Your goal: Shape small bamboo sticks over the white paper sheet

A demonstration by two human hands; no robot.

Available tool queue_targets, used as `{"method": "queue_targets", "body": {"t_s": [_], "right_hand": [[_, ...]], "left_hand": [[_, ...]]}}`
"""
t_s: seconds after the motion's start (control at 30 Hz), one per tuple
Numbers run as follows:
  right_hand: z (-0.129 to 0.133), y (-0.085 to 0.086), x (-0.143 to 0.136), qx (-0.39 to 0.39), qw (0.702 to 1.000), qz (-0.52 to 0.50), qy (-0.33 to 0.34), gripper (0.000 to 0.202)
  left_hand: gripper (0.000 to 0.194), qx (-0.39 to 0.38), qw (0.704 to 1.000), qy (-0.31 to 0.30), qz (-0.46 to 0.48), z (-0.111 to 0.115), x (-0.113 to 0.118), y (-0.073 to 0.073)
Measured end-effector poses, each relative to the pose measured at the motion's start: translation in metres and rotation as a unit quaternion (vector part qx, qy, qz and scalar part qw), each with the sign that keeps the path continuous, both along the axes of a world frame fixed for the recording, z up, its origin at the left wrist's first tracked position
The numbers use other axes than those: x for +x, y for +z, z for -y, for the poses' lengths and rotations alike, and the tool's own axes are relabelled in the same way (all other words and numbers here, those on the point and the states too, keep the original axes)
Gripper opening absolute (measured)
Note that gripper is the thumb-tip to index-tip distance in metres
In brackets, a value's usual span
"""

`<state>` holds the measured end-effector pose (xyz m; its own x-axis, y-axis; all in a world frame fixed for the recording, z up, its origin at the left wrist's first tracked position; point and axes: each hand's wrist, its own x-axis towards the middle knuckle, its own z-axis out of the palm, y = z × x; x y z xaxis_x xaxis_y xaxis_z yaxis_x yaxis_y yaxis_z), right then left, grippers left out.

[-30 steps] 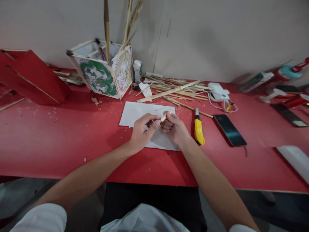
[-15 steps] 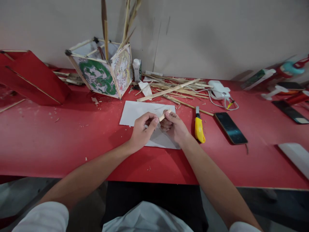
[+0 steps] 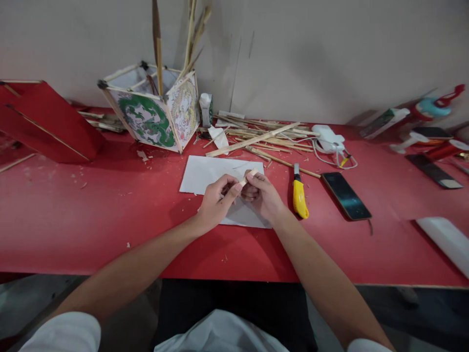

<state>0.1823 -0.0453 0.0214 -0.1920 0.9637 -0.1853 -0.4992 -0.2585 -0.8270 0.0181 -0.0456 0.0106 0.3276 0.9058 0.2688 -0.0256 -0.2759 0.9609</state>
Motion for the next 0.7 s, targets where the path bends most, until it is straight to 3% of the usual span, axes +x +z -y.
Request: {"method": "queue_targets", "body": {"t_s": [0.2, 0.4, 0.7], "right_hand": [[-0.001, -0.001, 0.002, -0.022, 1.000, -0.019, 0.002, 0.041], [-0.001, 0.003, -0.001, 0.012, 0.999, -0.038, 0.004, 0.045], [-0.007, -0.001, 0.002, 0.059, 0.995, -0.006, -0.083, 0.035]], "left_hand": [[0.027, 0.007, 1.000, -0.009, 0.000, 0.001, 0.000, -0.001], [0.028, -0.047, 0.997, 0.048, 0.042, -0.007, 0.001, -0.002], [0.027, -0.066, 0.993, 0.092, 0.035, -0.014, 0.000, -0.006]]}}
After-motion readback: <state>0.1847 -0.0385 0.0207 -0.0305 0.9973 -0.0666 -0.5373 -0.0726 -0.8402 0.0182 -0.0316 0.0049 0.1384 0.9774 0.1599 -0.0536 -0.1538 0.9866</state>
